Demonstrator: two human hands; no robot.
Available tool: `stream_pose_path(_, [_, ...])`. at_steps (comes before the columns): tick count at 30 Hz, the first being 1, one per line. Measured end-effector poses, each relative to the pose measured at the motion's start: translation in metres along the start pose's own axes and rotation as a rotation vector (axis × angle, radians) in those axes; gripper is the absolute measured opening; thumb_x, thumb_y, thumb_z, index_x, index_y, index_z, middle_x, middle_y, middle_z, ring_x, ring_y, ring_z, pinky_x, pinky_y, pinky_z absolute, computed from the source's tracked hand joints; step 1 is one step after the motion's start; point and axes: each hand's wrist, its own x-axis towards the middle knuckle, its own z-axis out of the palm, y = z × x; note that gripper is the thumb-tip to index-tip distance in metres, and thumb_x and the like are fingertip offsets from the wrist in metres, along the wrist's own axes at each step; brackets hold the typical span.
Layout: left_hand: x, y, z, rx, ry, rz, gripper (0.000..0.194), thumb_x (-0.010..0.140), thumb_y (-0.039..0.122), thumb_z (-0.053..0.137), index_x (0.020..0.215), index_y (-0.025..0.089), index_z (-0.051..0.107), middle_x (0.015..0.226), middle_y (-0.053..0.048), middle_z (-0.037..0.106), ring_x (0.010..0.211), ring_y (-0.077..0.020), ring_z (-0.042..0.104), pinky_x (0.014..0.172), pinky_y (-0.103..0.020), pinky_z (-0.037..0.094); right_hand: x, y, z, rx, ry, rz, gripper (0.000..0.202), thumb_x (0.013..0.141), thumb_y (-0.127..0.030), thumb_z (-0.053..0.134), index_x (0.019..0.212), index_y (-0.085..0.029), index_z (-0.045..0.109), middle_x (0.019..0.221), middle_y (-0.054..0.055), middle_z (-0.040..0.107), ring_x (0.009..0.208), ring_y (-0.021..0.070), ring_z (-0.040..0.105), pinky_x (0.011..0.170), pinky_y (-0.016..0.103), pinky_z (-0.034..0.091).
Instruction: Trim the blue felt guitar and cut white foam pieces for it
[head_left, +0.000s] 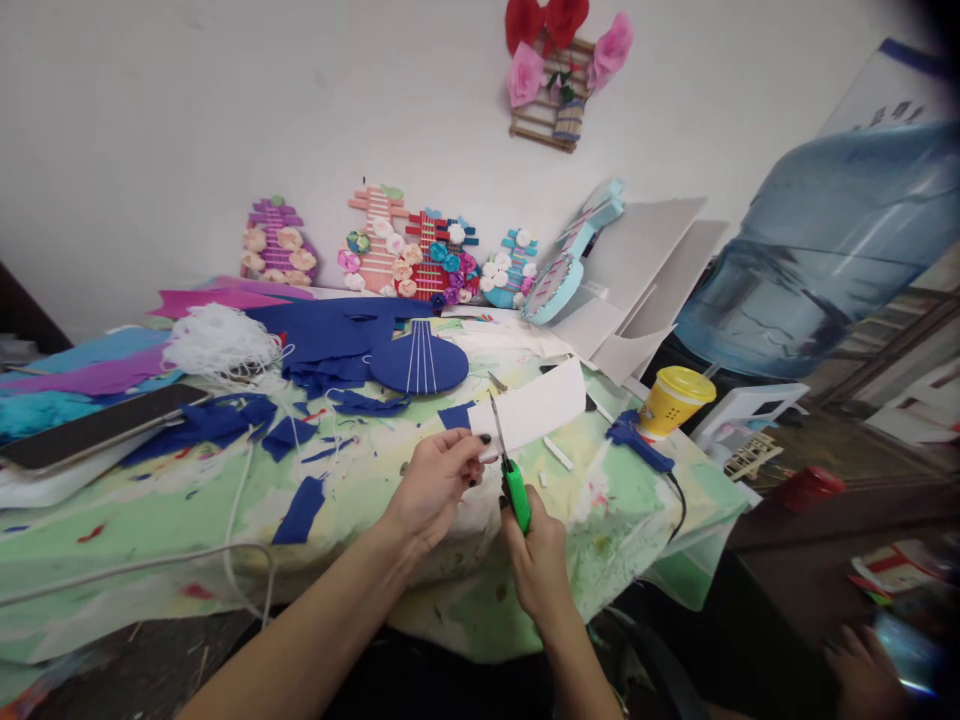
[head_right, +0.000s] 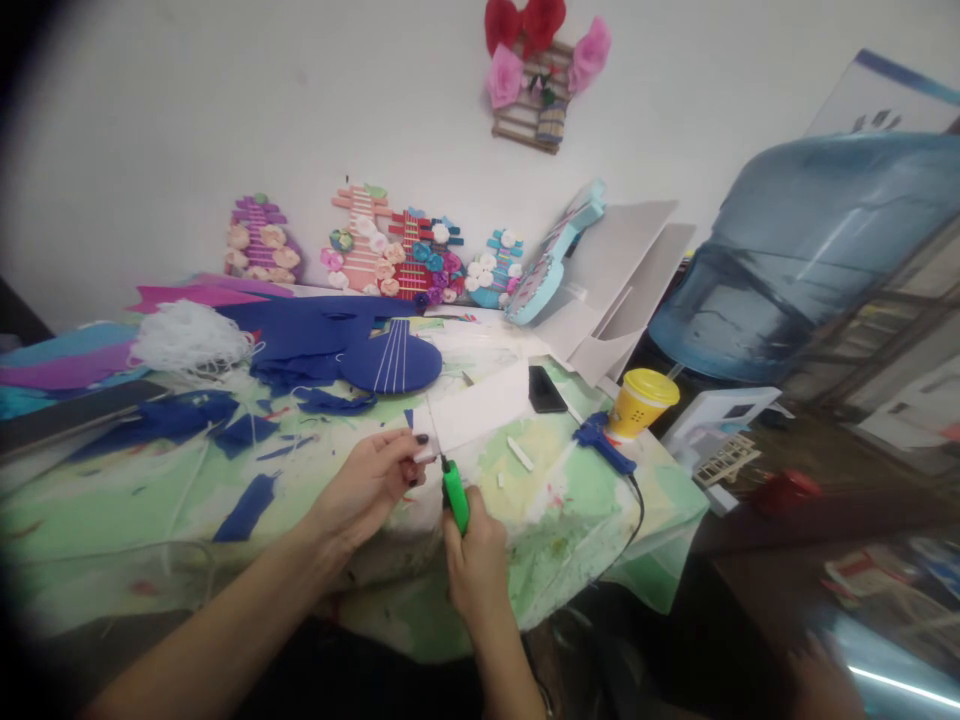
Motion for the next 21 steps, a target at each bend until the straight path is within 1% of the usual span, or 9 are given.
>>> stream_pose_path(4, [-0.002, 0.005, 0.003, -0.113, -0.007, -0.003, 0.014, 0.059, 0.016, 0.069, 0.056, 0.012, 0.056, 0.055, 0.002, 0.052, 0.048, -0.0046, 0.041, 0.049, -0.021, 0.033, -0.001, -0.006, 0.001, 0.019, 0.000, 0.009, 0.019, 0.086, -0.029, 0.040, 0.089, -0.017, 0.054, 0.052, -0.005, 0.047, 0.045, 0.0117, 0.042, 0.045, 0.022, 0.028])
stream_pose_path(7, [-0.001, 0.013, 0.007, -0.228, 0.024, -0.031, 0.013, 0.057, 0.014, 0.070, 0.058, 0.012, 0.057, 0.055, 0.002, 0.052, 0.048, -0.0047, 0.042, 0.051, -0.021, 0.037, -0.002, -0.009, 0.003, 0.033, -0.003, 0.009, 0.018, 0.086, -0.029, 0.041, 0.091, -0.018, 0.054, 0.054, -0.005, 0.048, 0.046, 0.0120, 0.045, 0.047, 0.022, 0.031])
stream_pose_path(9, [0.001, 0.018, 0.008, -0.255, 0.049, -0.045, 0.012, 0.057, 0.012, 0.069, 0.058, 0.012, 0.057, 0.054, 0.002, 0.053, 0.048, -0.0050, 0.043, 0.051, -0.021, 0.038, -0.003, -0.008, 0.004, 0.033, -0.012, 0.010, 0.017, 0.086, -0.028, 0.041, 0.091, -0.018, 0.054, 0.056, -0.004, 0.049, 0.048, 0.0122, 0.046, 0.049, 0.022, 0.033])
stream_pose_path(11, [0.003, 0.019, 0.007, -0.251, 0.064, -0.059, 0.011, 0.057, 0.011, 0.068, 0.059, 0.012, 0.057, 0.052, 0.003, 0.053, 0.047, -0.0052, 0.044, 0.050, -0.021, 0.038, -0.005, -0.005, 0.005, 0.026, -0.014, 0.009, 0.018, 0.085, -0.027, 0.041, 0.093, -0.017, 0.054, 0.059, -0.003, 0.052, 0.051, 0.0126, 0.048, 0.051, 0.022, 0.034])
stream_pose_path(13, [0.006, 0.018, 0.004, -0.225, 0.053, -0.068, 0.011, 0.058, 0.011, 0.068, 0.060, 0.012, 0.058, 0.053, 0.003, 0.054, 0.046, -0.0056, 0.046, 0.049, -0.020, 0.037, -0.007, -0.002, 0.007, 0.020, -0.009, 0.007, 0.018, 0.085, -0.025, 0.041, 0.093, -0.017, 0.055, 0.061, -0.002, 0.053, 0.052, 0.0128, 0.048, 0.052, 0.023, 0.035])
stream_pose_path(16, [0.008, 0.015, -0.001, -0.171, 0.015, -0.071, 0.009, 0.060, 0.014, 0.068, 0.062, 0.012, 0.059, 0.056, 0.000, 0.058, 0.046, -0.0073, 0.051, 0.048, -0.021, 0.038, -0.007, 0.002, 0.009, 0.031, -0.020, 0.011, 0.015, 0.085, -0.025, 0.041, 0.090, -0.018, 0.053, 0.058, -0.004, 0.050, 0.051, 0.0124, 0.047, 0.051, 0.022, 0.033])
stream_pose_path(21, [0.011, 0.012, -0.004, -0.129, 0.010, -0.077, 0.009, 0.061, 0.015, 0.068, 0.060, 0.012, 0.059, 0.055, -0.002, 0.061, 0.044, -0.0089, 0.054, 0.047, -0.021, 0.040, -0.002, 0.002, 0.009, 0.020, -0.034, 0.053, 0.017, 0.086, -0.029, 0.041, 0.091, -0.018, 0.053, 0.055, -0.005, 0.048, 0.048, 0.0126, 0.045, 0.048, 0.023, 0.030])
